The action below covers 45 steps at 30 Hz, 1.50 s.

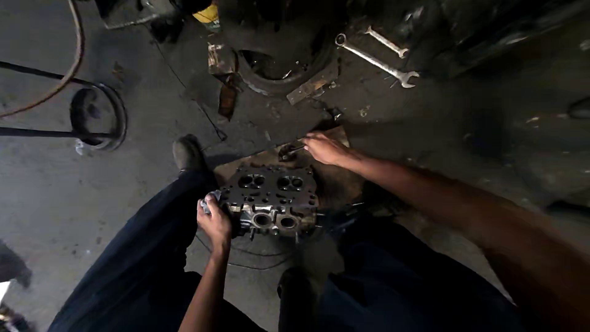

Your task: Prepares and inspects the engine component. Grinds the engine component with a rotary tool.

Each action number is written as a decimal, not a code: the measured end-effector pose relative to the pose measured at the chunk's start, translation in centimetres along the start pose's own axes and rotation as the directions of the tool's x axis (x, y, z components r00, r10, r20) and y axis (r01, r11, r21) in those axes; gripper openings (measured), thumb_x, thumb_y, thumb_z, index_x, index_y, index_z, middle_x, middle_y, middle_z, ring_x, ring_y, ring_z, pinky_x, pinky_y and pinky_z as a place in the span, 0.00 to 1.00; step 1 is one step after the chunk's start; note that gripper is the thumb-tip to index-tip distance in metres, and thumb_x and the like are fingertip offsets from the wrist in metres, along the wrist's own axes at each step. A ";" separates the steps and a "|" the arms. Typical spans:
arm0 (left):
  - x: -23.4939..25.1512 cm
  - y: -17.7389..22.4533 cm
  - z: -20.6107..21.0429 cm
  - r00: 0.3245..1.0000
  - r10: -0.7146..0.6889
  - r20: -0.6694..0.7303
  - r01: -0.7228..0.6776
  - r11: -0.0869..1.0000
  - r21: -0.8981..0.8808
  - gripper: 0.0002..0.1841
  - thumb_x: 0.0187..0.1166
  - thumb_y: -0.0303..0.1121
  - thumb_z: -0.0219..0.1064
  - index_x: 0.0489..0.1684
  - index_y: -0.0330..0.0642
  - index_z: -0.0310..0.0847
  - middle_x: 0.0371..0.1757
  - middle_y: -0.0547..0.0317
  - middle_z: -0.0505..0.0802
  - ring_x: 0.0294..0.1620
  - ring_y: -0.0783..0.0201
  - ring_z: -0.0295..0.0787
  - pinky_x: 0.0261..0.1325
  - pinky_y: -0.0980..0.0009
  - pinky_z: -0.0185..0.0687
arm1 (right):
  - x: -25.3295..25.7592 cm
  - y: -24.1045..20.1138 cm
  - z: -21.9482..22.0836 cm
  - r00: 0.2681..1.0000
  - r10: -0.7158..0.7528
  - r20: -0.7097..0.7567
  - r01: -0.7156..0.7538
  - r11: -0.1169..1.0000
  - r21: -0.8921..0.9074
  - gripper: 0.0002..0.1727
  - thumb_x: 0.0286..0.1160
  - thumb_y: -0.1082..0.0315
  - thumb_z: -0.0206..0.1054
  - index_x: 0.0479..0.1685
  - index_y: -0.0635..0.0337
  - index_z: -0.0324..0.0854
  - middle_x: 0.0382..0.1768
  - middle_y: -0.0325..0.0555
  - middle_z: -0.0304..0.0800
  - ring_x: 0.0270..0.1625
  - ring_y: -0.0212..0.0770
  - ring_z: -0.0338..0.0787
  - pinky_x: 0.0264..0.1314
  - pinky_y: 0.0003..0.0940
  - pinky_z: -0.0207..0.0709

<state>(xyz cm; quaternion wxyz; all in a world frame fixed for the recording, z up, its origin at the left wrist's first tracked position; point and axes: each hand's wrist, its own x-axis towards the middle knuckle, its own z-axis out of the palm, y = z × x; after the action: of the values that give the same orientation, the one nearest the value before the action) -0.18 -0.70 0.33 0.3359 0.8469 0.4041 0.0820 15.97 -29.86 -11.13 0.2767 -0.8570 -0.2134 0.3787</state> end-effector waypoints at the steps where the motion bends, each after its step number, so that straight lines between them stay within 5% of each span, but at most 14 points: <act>1: -0.1 0.1 0.0 1.000 -0.003 0.003 0.003 1.000 -0.008 0.20 0.92 0.39 0.51 0.54 0.28 0.82 0.40 0.55 0.89 0.41 0.74 0.87 0.52 0.71 0.85 | 0.3 0.0 -0.8 0.996 0.037 0.085 -0.031 0.998 -0.061 0.19 0.86 0.69 0.61 0.72 0.61 0.82 0.70 0.60 0.84 0.78 0.61 0.78 0.82 0.58 0.70; 5: 0.2 0.9 -0.3 1.000 -0.008 0.017 0.007 1.000 0.025 0.20 0.90 0.42 0.54 0.51 0.31 0.83 0.38 0.55 0.90 0.41 0.70 0.88 0.52 0.66 0.84 | 1.4 0.7 -0.8 0.944 0.160 0.288 -0.097 0.971 -0.220 0.16 0.71 0.76 0.71 0.59 0.64 0.86 0.60 0.63 0.88 0.66 0.66 0.86 0.67 0.67 0.78; 9: 0.5 0.8 -0.3 0.999 -0.015 0.029 0.014 0.999 0.039 0.22 0.89 0.46 0.55 0.50 0.33 0.84 0.39 0.53 0.91 0.42 0.66 0.88 0.52 0.61 0.83 | 2.0 2.8 1.3 0.945 0.196 0.263 -0.140 0.966 -0.216 0.14 0.80 0.71 0.66 0.61 0.64 0.86 0.63 0.63 0.87 0.72 0.64 0.83 0.74 0.65 0.74; 13: 0.8 1.0 -0.5 0.996 -0.050 0.074 0.042 0.993 0.110 0.25 0.90 0.48 0.54 0.57 0.33 0.85 0.46 0.45 0.92 0.50 0.56 0.90 0.59 0.52 0.82 | 1.3 2.0 2.7 0.962 0.151 0.228 -0.110 0.977 -0.180 0.14 0.77 0.73 0.68 0.59 0.57 0.89 0.60 0.57 0.90 0.70 0.61 0.85 0.73 0.64 0.76; 16: 1.4 1.7 -0.3 0.995 -0.045 0.090 0.031 0.987 0.155 0.26 0.89 0.50 0.54 0.58 0.33 0.85 0.45 0.43 0.93 0.51 0.51 0.91 0.59 0.46 0.82 | 2.0 1.4 3.0 0.962 0.115 0.247 -0.108 0.993 -0.042 0.18 0.81 0.73 0.64 0.68 0.59 0.86 0.67 0.60 0.88 0.75 0.61 0.81 0.80 0.61 0.70; 18: 1.5 1.7 -0.3 0.994 -0.057 0.093 0.041 0.985 0.169 0.26 0.89 0.51 0.54 0.56 0.34 0.85 0.44 0.43 0.93 0.50 0.50 0.91 0.58 0.44 0.81 | 3.2 1.3 3.2 0.962 0.128 0.243 -0.135 0.991 0.014 0.15 0.84 0.68 0.64 0.64 0.63 0.87 0.61 0.63 0.89 0.68 0.62 0.86 0.76 0.62 0.74; 27: 0.3 -1.2 -0.9 0.999 0.012 0.032 -0.014 0.998 0.057 0.23 0.87 0.46 0.55 0.52 0.31 0.84 0.38 0.49 0.91 0.41 0.63 0.90 0.50 0.58 0.84 | 6.2 -0.8 3.6 0.921 0.290 0.259 -0.314 0.947 0.059 0.27 0.80 0.47 0.70 0.53 0.68 0.86 0.50 0.64 0.90 0.55 0.61 0.90 0.63 0.65 0.79; 36: -0.3 -2.1 -1.1 0.999 0.037 0.022 -0.037 0.999 0.001 0.23 0.86 0.45 0.54 0.53 0.30 0.83 0.36 0.54 0.91 0.38 0.71 0.89 0.48 0.68 0.85 | 7.1 -3.8 4.4 0.961 0.243 0.131 -0.237 0.970 -0.059 0.22 0.70 0.50 0.78 0.47 0.62 0.89 0.48 0.60 0.92 0.57 0.60 0.91 0.60 0.65 0.82; 45: 0.9 -0.3 -0.8 0.998 0.005 0.057 -0.012 0.991 0.131 0.26 0.87 0.51 0.53 0.49 0.34 0.85 0.37 0.49 0.91 0.42 0.58 0.90 0.50 0.52 0.83 | 9.3 -5.4 5.4 0.970 0.110 0.216 -0.098 0.993 -0.067 0.19 0.77 0.56 0.74 0.53 0.63 0.88 0.52 0.61 0.91 0.60 0.62 0.89 0.66 0.65 0.78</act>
<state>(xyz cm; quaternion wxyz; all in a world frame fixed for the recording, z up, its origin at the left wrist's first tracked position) -0.08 0.53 0.59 0.2904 0.8708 0.3954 0.0329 16.78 -18.79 -15.66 0.2070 -0.8273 -0.2079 0.4790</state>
